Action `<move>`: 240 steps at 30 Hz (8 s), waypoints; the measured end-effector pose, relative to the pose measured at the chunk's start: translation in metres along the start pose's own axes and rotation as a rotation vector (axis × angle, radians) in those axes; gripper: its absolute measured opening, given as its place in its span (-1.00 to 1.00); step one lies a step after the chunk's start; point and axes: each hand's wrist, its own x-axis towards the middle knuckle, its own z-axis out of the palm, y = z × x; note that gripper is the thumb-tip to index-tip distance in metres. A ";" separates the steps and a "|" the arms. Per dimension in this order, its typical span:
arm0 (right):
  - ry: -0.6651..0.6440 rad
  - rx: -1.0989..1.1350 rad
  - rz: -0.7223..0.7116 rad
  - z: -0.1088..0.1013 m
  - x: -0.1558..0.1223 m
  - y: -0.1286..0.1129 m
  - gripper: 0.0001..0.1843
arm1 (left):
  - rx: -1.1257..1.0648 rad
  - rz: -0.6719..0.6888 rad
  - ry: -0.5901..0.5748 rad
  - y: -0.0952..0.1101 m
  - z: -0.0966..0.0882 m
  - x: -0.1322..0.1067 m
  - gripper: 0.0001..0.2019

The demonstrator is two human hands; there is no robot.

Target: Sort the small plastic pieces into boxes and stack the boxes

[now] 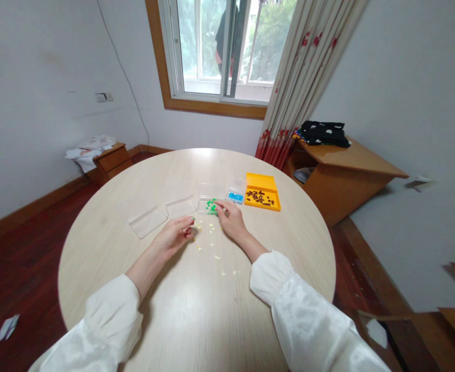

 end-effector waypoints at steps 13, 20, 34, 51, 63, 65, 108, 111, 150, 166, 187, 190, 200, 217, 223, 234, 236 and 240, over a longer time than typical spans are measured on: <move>-0.229 -0.006 -0.334 0.006 -0.008 -0.037 -0.84 | 0.141 0.119 0.057 -0.013 0.001 0.004 -0.79; -0.170 -0.083 -0.310 0.003 -0.007 -0.031 -0.84 | 0.179 0.155 0.111 -0.012 0.002 0.003 -0.72; 0.033 -0.327 0.053 -0.003 0.004 0.013 -0.74 | 0.090 0.262 0.292 0.002 -0.005 0.003 -0.73; -0.138 -0.358 0.050 -0.008 0.001 0.004 -0.82 | 1.483 0.594 0.564 0.000 -0.037 0.015 -0.63; -0.190 -0.575 0.281 -0.017 0.003 0.010 -0.78 | 1.803 0.273 0.474 0.000 -0.035 0.012 -0.58; -0.189 -0.594 0.274 -0.019 0.004 0.012 -0.77 | 1.812 0.286 0.468 0.000 -0.035 0.012 -0.58; -0.292 -0.127 -0.053 -0.030 -0.022 -0.030 -0.90 | 0.775 0.461 0.113 -0.003 -0.020 0.011 -0.78; -0.244 -0.097 -0.135 -0.020 -0.024 -0.045 -0.89 | 0.509 0.302 -0.060 -0.008 -0.007 0.006 -0.63; -0.340 -0.114 -0.098 -0.004 -0.032 -0.021 -0.71 | 1.217 0.762 0.372 -0.003 -0.042 0.032 -0.77; -0.439 -0.247 -0.127 -0.004 -0.032 -0.031 -0.93 | 1.623 0.541 0.136 0.005 -0.033 0.010 -0.80; -0.203 -0.126 -0.218 -0.008 -0.030 -0.051 -0.92 | 0.685 0.278 -0.148 -0.008 -0.005 0.004 -0.73; -0.197 -0.115 -0.197 -0.008 -0.030 -0.051 -0.95 | 0.705 0.302 -0.062 -0.007 -0.010 0.008 -0.77; -0.516 -0.125 -0.292 -0.004 -0.035 -0.053 -0.85 | 1.126 0.726 0.361 0.000 -0.035 0.020 -0.76; -0.553 -0.157 -0.263 -0.006 -0.035 -0.049 -0.94 | 1.214 0.718 0.200 0.000 -0.027 0.013 -0.81; -0.336 -0.163 -0.215 -0.007 -0.033 -0.049 -0.95 | 1.132 0.571 -0.097 -0.005 -0.016 0.004 -0.72; -0.291 -0.136 -0.214 -0.007 -0.034 -0.051 -0.95 | 0.990 0.429 -0.284 -0.007 -0.013 0.003 -0.75; -0.302 -0.123 -0.202 -0.007 -0.034 -0.051 -0.93 | 1.007 0.453 -0.237 -0.006 -0.014 0.004 -0.77; -0.304 -0.109 -0.185 -0.005 -0.035 -0.049 -0.83 | 1.027 0.570 0.079 -0.004 -0.021 0.011 -0.77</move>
